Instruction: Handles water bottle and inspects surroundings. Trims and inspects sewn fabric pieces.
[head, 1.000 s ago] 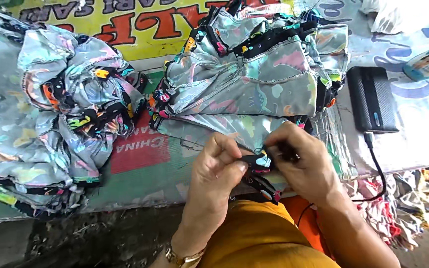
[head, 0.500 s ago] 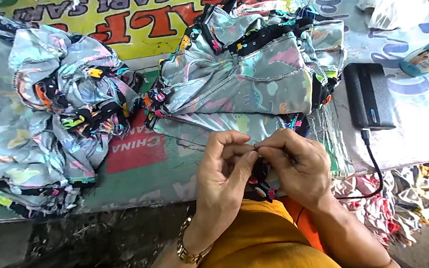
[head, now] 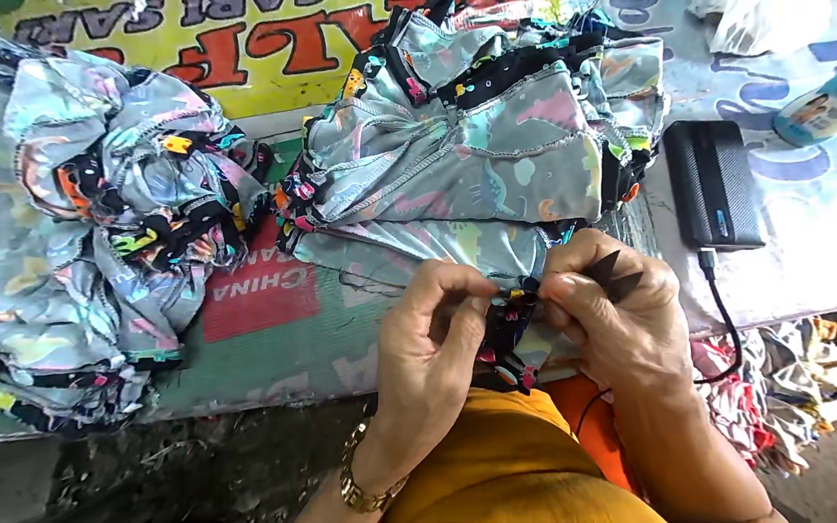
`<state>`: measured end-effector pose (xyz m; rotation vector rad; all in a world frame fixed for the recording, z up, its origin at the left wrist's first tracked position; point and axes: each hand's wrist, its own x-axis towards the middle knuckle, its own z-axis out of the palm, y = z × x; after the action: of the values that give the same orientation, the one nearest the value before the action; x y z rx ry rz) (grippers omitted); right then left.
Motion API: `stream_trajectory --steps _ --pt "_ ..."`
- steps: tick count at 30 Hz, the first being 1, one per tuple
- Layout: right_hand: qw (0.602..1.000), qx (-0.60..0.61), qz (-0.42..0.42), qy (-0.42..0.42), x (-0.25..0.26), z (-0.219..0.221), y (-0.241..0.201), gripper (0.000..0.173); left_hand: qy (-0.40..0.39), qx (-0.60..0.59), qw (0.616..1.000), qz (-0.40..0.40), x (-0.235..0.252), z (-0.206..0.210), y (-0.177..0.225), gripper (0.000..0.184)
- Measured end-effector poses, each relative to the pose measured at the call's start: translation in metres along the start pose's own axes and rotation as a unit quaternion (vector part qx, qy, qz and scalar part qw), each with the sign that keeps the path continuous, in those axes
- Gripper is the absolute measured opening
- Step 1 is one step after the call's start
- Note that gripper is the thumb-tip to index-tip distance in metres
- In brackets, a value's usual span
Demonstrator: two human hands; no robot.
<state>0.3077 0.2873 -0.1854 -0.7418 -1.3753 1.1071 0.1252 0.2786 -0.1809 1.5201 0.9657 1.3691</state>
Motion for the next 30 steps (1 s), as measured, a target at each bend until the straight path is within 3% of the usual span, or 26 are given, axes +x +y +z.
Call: stream_trajectory --steps 4,6,11,14,18,24,27,30 --pt "0.998 -0.060 -0.031 0.019 0.004 -0.001 0.000 0.006 -0.033 0.111 0.992 0.057 -0.002 0.001 0.000 0.019" --pt "0.997 -0.064 -0.033 0.015 0.005 0.000 0.001 0.007 -0.031 0.130 0.990 0.053 -0.001 0.002 0.000 0.012" --pt "0.996 -0.073 -0.041 -0.009 0.004 0.000 0.002 0.011 -0.006 0.027 0.999 -0.047 0.005 -0.001 0.003 0.014" --pt "0.996 -0.079 -0.045 -0.024 0.004 0.000 0.002 0.012 -0.005 0.005 0.998 -0.063 0.008 -0.002 0.001 0.015" --pt "0.995 -0.084 -0.050 -0.027 0.003 0.001 -0.002 0.011 -0.012 0.044 0.999 -0.027 0.007 0.000 0.000 0.013" --pt "0.991 -0.125 -0.054 0.001 0.007 0.000 -0.003 0.008 -0.053 0.174 0.976 0.121 0.001 -0.001 -0.007 0.018" --pt "0.984 -0.156 -0.085 -0.007 0.006 0.007 -0.004 0.006 -0.047 0.220 0.966 0.127 0.001 0.003 -0.009 0.012" --pt "0.968 -0.231 -0.095 -0.008 0.001 0.012 0.000 0.017 -0.033 0.137 0.987 0.072 0.004 0.000 -0.004 0.006"
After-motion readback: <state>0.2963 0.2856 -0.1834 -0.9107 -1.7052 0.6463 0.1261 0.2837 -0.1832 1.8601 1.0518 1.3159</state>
